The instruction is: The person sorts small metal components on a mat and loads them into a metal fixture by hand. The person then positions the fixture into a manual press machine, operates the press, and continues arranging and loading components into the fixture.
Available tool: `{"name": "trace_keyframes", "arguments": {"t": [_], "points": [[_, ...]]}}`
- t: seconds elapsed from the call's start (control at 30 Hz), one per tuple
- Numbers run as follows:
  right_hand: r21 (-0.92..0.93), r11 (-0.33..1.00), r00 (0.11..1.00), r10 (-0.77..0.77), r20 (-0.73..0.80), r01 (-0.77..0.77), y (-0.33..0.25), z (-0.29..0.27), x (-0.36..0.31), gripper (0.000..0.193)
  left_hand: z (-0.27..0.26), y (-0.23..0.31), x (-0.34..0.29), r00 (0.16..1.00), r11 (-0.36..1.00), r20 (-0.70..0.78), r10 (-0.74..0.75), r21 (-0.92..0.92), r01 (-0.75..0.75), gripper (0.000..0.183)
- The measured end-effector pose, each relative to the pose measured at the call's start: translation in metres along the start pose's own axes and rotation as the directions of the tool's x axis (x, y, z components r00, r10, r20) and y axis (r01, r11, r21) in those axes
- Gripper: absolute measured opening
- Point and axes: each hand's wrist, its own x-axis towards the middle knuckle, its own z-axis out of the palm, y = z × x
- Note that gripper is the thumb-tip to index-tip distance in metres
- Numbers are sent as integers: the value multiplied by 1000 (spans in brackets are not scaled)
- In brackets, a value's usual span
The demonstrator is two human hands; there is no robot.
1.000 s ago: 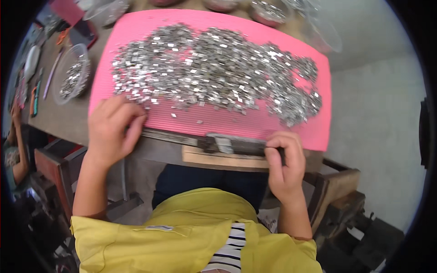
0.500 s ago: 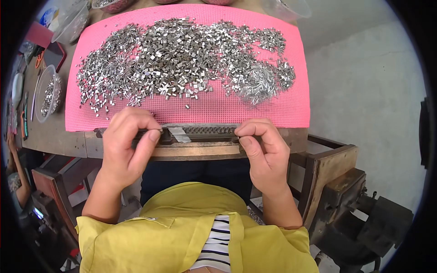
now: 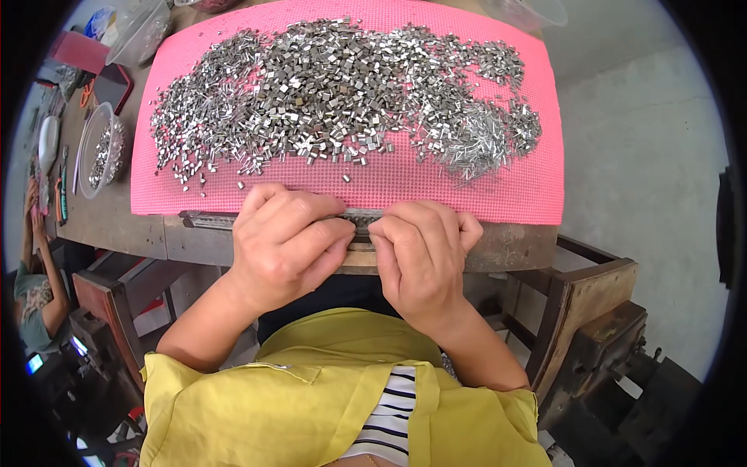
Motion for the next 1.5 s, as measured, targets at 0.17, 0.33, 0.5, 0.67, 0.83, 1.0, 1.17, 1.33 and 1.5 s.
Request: {"name": "trace_keyframes", "arguments": {"t": [0.17,0.33,0.5,0.67,0.83,1.0,1.17,1.33,1.5], "points": [[-55,998,999,-41,-19,40,1,6,-1,25,0,4,1,997,990,19,69,120,-71,21],[-117,989,996,-88,6,88,1,2,1,28,-3,8,6,996,992,83,29,120,-39,20],[-155,981,993,-118,29,121,1,-1,2,24,2,6,5,995,995,31,-94,-10,94,21],[-120,987,994,-107,24,109,-1,-3,6,26,4,7,2,982,977,-3,-188,-99,187,21],[-34,994,995,-102,0,102,6,-5,9,22,1,9,7,967,960,76,-244,-119,252,27],[105,992,997,-68,27,65,10,-8,11,24,-6,7,8,952,943,114,-284,-144,299,29],[64,998,997,13,81,-18,0,-13,12,23,-1,13,7,962,942,71,-265,-194,274,35],[18,1000,992,7,125,-10,2,-19,12,21,-12,2,-9,976,933,-70,-207,-315,175,34],[38,999,984,15,176,-22,1,-22,19,20,-54,-37,-49,900,935,-252,-356,-94,343,26]]}}
